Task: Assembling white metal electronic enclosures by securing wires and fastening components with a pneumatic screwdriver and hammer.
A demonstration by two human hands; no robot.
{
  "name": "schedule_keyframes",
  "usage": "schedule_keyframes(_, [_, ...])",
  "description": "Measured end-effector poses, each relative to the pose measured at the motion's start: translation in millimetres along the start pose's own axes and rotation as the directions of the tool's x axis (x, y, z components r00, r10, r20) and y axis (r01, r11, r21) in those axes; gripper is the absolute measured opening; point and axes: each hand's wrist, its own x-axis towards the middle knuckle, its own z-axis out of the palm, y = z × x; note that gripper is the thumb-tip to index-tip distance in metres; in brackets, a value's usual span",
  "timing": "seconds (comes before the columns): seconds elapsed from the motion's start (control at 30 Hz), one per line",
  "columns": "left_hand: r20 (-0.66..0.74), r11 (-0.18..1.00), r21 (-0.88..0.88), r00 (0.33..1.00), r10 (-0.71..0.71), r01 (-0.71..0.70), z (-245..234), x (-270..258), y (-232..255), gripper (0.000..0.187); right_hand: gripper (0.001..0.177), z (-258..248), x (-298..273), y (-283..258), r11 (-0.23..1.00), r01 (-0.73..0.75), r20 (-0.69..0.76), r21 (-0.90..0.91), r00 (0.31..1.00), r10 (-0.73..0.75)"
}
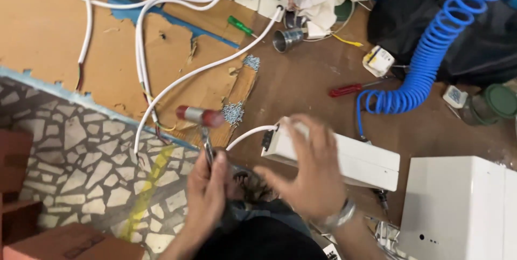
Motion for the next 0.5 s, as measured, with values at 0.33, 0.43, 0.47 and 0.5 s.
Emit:
schedule_keyframes(0.33, [0.134,0.979,0.11,0.973,-0.187,0.173,-10.9,-1.5,21.8,0.02,0.094,20.8,20.3,52.5,0.958,-0.085,0.07,-0.275,0.992,0.108])
schedule_keyframes(0.43, [0.085,0.99,-0.008,0.986,-0.143,0.144,2.3,4.4,20.4,0.02,0.093,24.2,14.7,51.1,0.964,-0.081,0.067,-0.255,0.993,0.101])
schedule_keyframes(0.47, [0.085,0.989,-0.008,0.985,-0.148,0.149,9.8,5.0,20.1,0.02,0.093,24.6,14.5,52.2,0.964,-0.083,0.07,-0.254,0.992,0.104])
schedule_keyframes(0.5, [0.08,0.988,-0.022,0.986,-0.149,0.151,15.9,5.8,20.4,0.02,0.094,25.9,14.6,52.6,0.961,-0.085,0.058,-0.264,0.993,0.104])
